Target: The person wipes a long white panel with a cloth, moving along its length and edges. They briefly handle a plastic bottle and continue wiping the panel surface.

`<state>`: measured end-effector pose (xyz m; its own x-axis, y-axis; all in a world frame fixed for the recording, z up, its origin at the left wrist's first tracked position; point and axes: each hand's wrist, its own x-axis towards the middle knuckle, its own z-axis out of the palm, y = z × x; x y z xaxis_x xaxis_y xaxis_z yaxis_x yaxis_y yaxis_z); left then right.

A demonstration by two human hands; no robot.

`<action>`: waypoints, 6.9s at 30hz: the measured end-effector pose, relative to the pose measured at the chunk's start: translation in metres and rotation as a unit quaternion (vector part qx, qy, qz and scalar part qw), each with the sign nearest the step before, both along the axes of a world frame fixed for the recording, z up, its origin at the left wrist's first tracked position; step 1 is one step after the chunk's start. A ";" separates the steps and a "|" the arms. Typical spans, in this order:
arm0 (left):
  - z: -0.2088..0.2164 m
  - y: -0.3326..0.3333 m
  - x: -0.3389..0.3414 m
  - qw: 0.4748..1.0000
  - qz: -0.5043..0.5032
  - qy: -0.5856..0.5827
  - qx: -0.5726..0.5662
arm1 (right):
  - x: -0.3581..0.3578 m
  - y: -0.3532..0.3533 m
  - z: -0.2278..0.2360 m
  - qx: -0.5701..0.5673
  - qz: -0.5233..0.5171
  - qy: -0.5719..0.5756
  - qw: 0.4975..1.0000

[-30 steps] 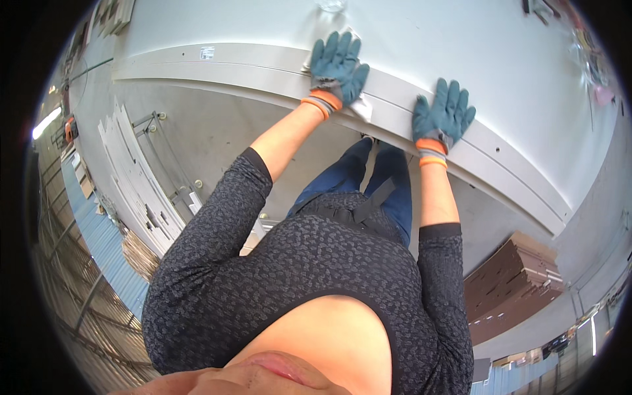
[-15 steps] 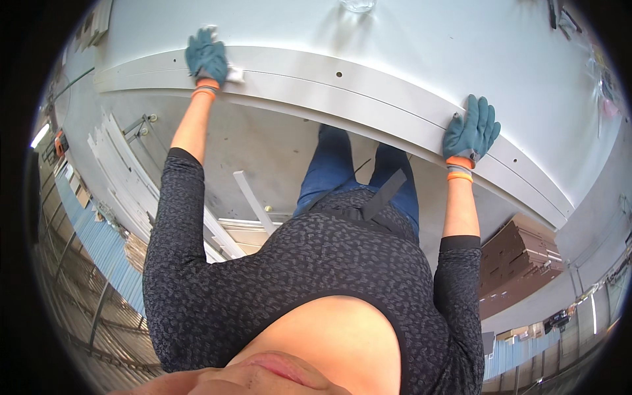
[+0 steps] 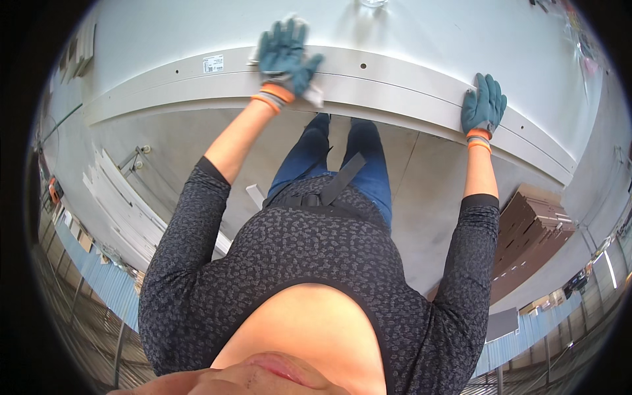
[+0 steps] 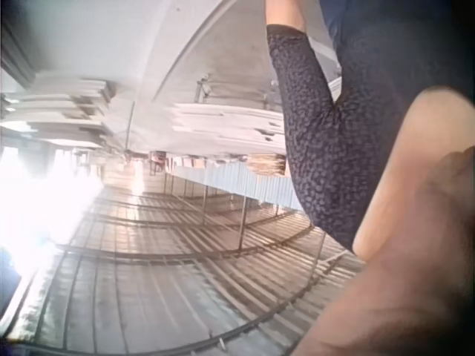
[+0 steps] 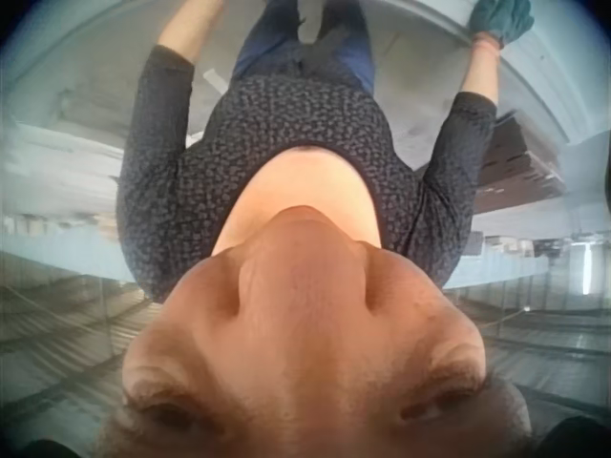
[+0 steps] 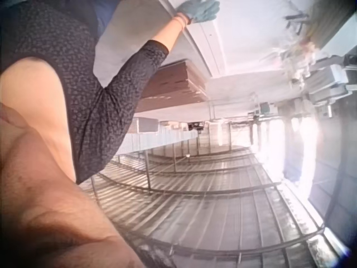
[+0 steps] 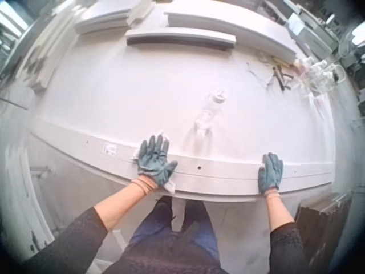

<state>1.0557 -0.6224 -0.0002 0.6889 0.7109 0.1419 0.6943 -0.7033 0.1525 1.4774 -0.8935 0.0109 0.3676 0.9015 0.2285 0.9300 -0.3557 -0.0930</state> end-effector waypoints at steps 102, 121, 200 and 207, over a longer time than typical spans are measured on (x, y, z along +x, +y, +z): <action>0.002 0.239 -0.402 0.986 0.140 -0.083 0.023 | -0.533 0.343 0.013 -0.015 0.037 0.099 0.994; -0.051 0.536 -0.803 0.915 0.369 -0.006 0.166 | -0.567 0.364 0.006 -0.073 -0.089 -0.114 0.987; 0.012 0.597 -1.403 0.665 0.655 -0.328 -0.149 | -1.240 0.787 0.074 0.001 0.202 0.284 0.937; 0.071 0.616 -1.350 0.691 0.564 -0.437 -0.116 | -1.288 0.786 0.083 -0.019 0.211 0.390 0.896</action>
<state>-0.2946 -0.0061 0.0705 -0.5987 0.7991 -0.0546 0.3527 0.3242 0.8778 0.1897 -0.1078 0.0938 0.0259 0.9995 0.0164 0.6400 -0.0039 -0.7683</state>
